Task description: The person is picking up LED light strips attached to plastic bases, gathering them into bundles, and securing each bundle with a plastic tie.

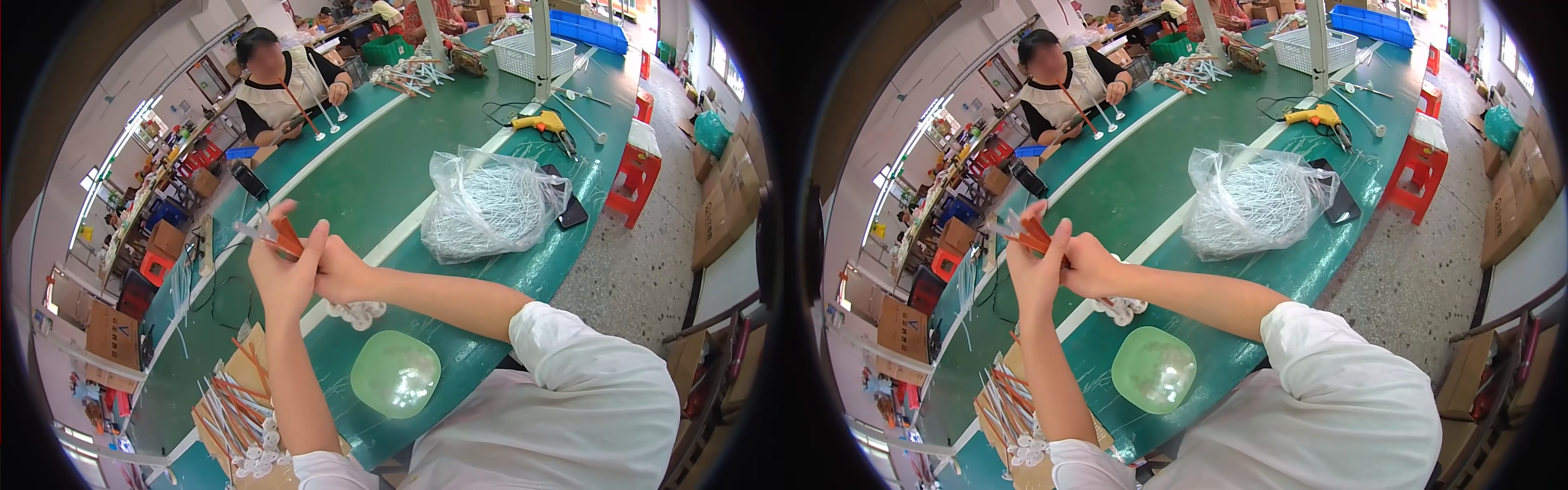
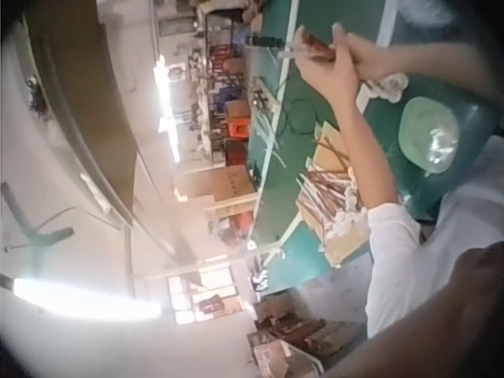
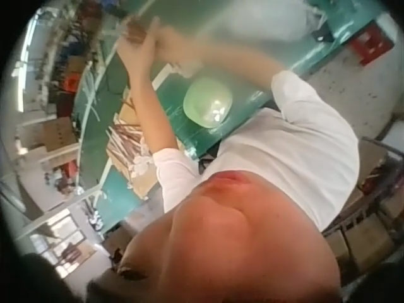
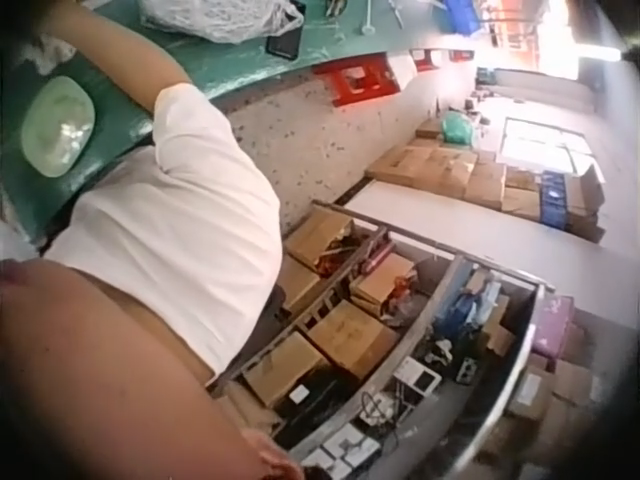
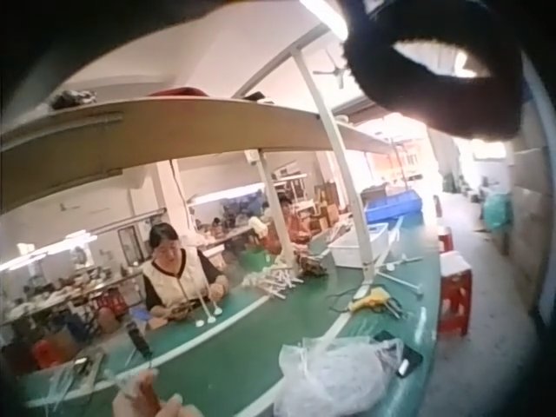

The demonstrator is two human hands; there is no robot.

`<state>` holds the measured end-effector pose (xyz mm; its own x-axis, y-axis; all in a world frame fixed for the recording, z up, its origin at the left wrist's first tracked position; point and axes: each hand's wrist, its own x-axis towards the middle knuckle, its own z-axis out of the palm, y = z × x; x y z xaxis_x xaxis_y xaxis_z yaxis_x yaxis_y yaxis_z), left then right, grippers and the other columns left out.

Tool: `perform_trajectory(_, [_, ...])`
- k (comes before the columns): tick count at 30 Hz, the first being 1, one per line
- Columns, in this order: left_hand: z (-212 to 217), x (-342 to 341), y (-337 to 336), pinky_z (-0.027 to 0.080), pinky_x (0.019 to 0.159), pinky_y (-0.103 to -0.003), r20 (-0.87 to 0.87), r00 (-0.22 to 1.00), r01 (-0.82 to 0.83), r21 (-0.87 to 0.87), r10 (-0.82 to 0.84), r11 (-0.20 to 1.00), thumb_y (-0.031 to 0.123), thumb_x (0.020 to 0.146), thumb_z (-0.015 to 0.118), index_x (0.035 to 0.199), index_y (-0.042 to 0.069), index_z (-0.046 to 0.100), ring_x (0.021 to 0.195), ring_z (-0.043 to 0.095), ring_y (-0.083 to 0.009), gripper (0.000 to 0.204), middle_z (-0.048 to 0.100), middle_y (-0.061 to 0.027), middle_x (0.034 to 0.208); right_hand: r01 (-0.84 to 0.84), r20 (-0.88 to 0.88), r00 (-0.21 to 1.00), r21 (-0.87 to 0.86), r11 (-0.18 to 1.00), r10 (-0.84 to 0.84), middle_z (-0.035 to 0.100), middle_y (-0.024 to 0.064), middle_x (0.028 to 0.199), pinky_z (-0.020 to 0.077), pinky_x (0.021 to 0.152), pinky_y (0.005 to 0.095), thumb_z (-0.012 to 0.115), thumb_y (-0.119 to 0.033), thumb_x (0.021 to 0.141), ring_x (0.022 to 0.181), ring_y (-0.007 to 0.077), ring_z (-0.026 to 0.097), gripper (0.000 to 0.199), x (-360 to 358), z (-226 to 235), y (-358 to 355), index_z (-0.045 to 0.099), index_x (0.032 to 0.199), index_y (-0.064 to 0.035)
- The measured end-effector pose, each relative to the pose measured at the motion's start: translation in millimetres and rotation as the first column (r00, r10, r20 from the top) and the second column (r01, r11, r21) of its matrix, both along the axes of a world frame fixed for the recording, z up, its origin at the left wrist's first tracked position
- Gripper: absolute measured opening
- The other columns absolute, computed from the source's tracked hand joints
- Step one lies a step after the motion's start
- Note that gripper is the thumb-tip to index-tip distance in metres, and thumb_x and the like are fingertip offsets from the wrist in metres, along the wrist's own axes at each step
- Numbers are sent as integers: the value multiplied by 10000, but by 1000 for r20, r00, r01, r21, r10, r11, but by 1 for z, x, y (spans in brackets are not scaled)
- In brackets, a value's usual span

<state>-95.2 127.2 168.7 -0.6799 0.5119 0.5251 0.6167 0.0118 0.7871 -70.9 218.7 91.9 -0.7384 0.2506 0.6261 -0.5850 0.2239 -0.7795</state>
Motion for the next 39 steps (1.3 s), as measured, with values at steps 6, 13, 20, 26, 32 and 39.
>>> perform_trajectory(6, [-13, -16, -9, 437, 925, -337, -113, 978, 172, -26, -174, 985, 180, 650, 836, 1319, 34, 490, 1076, 565, -180, 766, 588, -113, 1236, -46, -12, 999, -469, 882, 46, 573, 41, 635, 439, 472, 274, 606, -160, 938, 531, 104, 556, 149, 20, 46, 21, 553, 912, -23])
perform_trajectory(13, [-1, 14, 1, 506, 948, -342, 282, 874, 464, -238, -397, 853, -57, 511, 874, 1387, 38, 245, 1116, 564, -197, 1082, 482, -100, 1278, -134, -130, 988, -513, 848, 78, 544, 11, 577, 440, 462, 249, 618, -209, 954, 495, 85, 532, 228, 61, 83, 14, 533, 829, -38])
perform_trajectory(20, [-3, 45, 3, 539, 786, -326, 283, 816, 566, -214, -504, 796, -58, 663, 776, 1188, -16, 458, 916, 630, -177, 616, 597, -79, 1007, -108, -63, 994, -398, 911, 90, 583, 38, 610, 474, 508, 265, 698, -170, 873, 533, 111, 572, 218, 105, 95, 22, 559, 783, -29])
perform_trajectory(26, [7, 102, 13, 468, 526, -297, 480, 619, 721, -33, -622, 692, 49, 844, 649, 892, 1, 528, 566, 545, -153, 139, 534, -42, 718, -240, -77, 971, -391, 889, 228, 617, 63, 760, 504, 707, 306, 767, -139, 753, 722, 153, 627, 224, 158, 95, 43, 600, 857, -33])
perform_trajectory(32, [-18, 141, 18, 476, 550, -332, 783, -199, 937, 328, -590, 119, 85, 809, 679, 809, -13, 556, 584, 571, -195, 157, 515, -58, 613, -677, -369, 735, -344, 651, 569, 584, 69, 679, 502, 592, 292, 740, -95, 781, 633, 162, 619, 183, 208, 56, 43, 584, 824, -10])
perform_trajectory(39, [-21, 125, 37, 556, 668, -323, 421, 398, 917, -224, -815, 331, 46, 828, 694, 951, -41, 638, 795, 683, -201, 160, 682, -106, 870, -151, 81, 982, -194, 969, 169, 581, 31, 588, 429, 483, 241, 710, -119, 851, 532, 97, 568, 212, 225, 82, 45, 586, 707, -25])
